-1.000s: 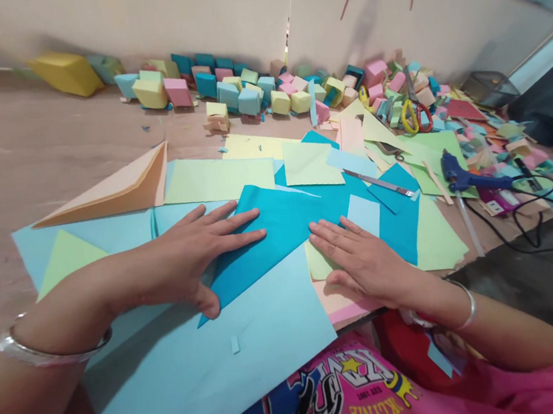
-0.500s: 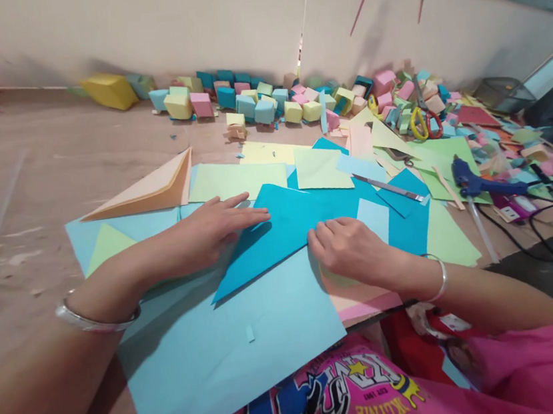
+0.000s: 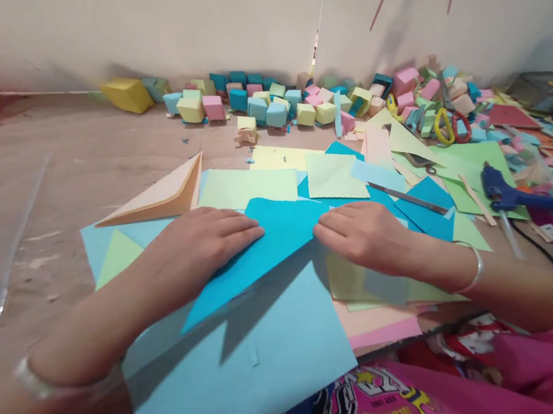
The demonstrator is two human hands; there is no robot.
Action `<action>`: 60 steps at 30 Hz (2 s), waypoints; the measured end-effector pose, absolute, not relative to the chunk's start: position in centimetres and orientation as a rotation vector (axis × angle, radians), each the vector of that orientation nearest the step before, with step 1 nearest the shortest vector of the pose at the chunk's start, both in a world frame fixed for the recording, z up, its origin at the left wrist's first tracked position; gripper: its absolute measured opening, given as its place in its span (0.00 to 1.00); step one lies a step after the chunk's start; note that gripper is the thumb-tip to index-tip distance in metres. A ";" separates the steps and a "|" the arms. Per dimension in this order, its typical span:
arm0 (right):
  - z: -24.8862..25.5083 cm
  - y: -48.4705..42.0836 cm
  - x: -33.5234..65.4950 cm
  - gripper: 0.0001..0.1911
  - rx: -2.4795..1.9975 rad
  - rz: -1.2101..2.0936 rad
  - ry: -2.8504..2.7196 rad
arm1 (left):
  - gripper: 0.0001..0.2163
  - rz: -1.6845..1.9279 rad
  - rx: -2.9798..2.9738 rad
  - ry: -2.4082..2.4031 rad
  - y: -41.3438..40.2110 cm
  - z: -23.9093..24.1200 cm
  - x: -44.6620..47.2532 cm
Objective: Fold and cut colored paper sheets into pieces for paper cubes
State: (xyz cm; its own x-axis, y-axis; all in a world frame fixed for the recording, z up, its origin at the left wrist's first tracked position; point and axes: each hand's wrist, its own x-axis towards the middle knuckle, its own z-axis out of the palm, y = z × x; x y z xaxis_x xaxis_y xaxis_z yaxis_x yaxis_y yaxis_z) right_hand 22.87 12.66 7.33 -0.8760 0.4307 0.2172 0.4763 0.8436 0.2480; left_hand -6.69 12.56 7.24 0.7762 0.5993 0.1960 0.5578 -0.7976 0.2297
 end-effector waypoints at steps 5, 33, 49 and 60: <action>5.1 12.6 22.0 0.11 -0.624 -0.361 -2.832 | 0.18 0.394 2.954 1.077 9.4 6.4 -6.3; 2.6 13.4 22.4 0.10 -0.999 0.004 -2.672 | 0.13 0.628 2.359 1.514 8.5 2.4 -6.5; 2.3 14.2 22.6 0.15 -1.155 -0.051 -2.648 | 0.11 0.651 2.136 1.872 9.8 3.1 -4.5; 3.0 14.1 22.4 0.11 -1.113 0.098 -2.573 | 0.03 0.647 2.286 1.784 10.2 3.3 -4.6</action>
State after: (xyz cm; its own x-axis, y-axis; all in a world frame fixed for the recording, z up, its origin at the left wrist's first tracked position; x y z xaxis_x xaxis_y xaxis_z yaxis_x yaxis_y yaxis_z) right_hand 22.35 14.09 2.95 -0.6378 0.7193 0.2754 0.6961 0.6914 -0.1935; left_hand -4.63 10.23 3.35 0.1899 0.9543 0.2305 0.8803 -0.2695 0.3903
